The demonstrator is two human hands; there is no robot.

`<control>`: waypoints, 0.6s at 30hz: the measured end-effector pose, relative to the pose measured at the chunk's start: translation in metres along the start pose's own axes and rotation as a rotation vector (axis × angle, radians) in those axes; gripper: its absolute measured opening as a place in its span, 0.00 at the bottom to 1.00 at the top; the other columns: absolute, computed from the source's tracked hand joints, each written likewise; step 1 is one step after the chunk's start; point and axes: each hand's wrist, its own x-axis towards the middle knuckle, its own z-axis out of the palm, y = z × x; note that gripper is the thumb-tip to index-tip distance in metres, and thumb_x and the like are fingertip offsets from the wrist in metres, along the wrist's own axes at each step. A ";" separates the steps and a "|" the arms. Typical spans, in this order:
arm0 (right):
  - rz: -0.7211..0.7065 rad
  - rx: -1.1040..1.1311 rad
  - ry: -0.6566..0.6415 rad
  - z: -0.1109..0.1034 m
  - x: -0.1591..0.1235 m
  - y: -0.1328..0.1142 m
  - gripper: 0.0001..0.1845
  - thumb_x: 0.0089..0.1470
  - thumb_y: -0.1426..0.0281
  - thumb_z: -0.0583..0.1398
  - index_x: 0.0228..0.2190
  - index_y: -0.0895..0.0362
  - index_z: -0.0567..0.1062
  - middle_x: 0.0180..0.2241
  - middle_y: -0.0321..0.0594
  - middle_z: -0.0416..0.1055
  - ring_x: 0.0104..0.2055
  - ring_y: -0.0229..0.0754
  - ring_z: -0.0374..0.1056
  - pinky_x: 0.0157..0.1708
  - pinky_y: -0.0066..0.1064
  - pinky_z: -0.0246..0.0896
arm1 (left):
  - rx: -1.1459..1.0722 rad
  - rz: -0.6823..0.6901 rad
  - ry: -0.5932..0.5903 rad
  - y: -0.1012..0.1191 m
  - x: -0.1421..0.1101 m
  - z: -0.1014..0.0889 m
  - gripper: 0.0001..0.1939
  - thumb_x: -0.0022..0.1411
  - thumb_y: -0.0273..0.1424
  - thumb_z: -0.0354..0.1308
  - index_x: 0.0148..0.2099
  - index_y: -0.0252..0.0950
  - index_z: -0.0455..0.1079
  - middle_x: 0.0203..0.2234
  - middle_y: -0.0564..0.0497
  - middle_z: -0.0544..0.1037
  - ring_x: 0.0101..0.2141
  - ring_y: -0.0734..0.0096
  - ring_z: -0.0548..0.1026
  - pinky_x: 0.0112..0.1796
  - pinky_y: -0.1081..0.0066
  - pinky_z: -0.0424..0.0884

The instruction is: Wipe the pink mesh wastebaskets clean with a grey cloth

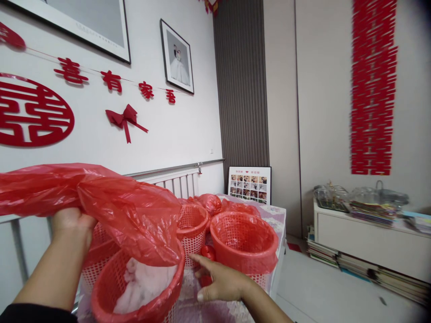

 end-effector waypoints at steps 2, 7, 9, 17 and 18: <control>-0.008 0.013 -0.013 0.000 0.000 -0.001 0.61 0.38 0.64 0.73 0.68 0.53 0.50 0.56 0.50 0.68 0.58 0.54 0.64 0.54 0.41 0.61 | -0.033 0.002 0.050 0.000 0.000 0.001 0.09 0.65 0.26 0.49 0.37 0.34 0.71 0.42 0.52 0.80 0.47 0.73 0.77 0.46 0.75 0.77; 0.016 0.011 -0.015 0.000 -0.002 0.000 0.60 0.39 0.66 0.73 0.68 0.50 0.51 0.57 0.48 0.68 0.57 0.52 0.65 0.53 0.38 0.62 | -0.073 -0.009 0.079 -0.001 0.001 0.001 0.10 0.65 0.26 0.50 0.35 0.34 0.72 0.39 0.52 0.81 0.45 0.72 0.79 0.48 0.72 0.77; 0.012 0.015 -0.013 0.001 -0.002 0.000 0.60 0.39 0.66 0.73 0.68 0.51 0.51 0.57 0.49 0.68 0.58 0.52 0.64 0.53 0.39 0.62 | -0.081 0.002 0.083 -0.002 0.002 0.001 0.09 0.65 0.26 0.50 0.36 0.34 0.72 0.38 0.52 0.81 0.45 0.72 0.79 0.49 0.72 0.76; -0.021 0.052 -0.020 0.003 -0.001 -0.001 0.60 0.38 0.64 0.74 0.67 0.53 0.52 0.57 0.50 0.68 0.59 0.53 0.64 0.54 0.41 0.61 | -0.093 -0.014 0.063 -0.003 0.001 0.000 0.11 0.67 0.27 0.49 0.37 0.33 0.73 0.38 0.51 0.82 0.46 0.72 0.78 0.46 0.74 0.77; -0.023 0.053 -0.019 0.003 -0.001 -0.001 0.60 0.38 0.64 0.74 0.67 0.52 0.52 0.57 0.50 0.68 0.59 0.54 0.64 0.54 0.41 0.61 | -0.091 -0.020 0.062 -0.003 0.001 0.000 0.11 0.66 0.26 0.49 0.38 0.33 0.73 0.38 0.51 0.82 0.46 0.71 0.78 0.45 0.74 0.78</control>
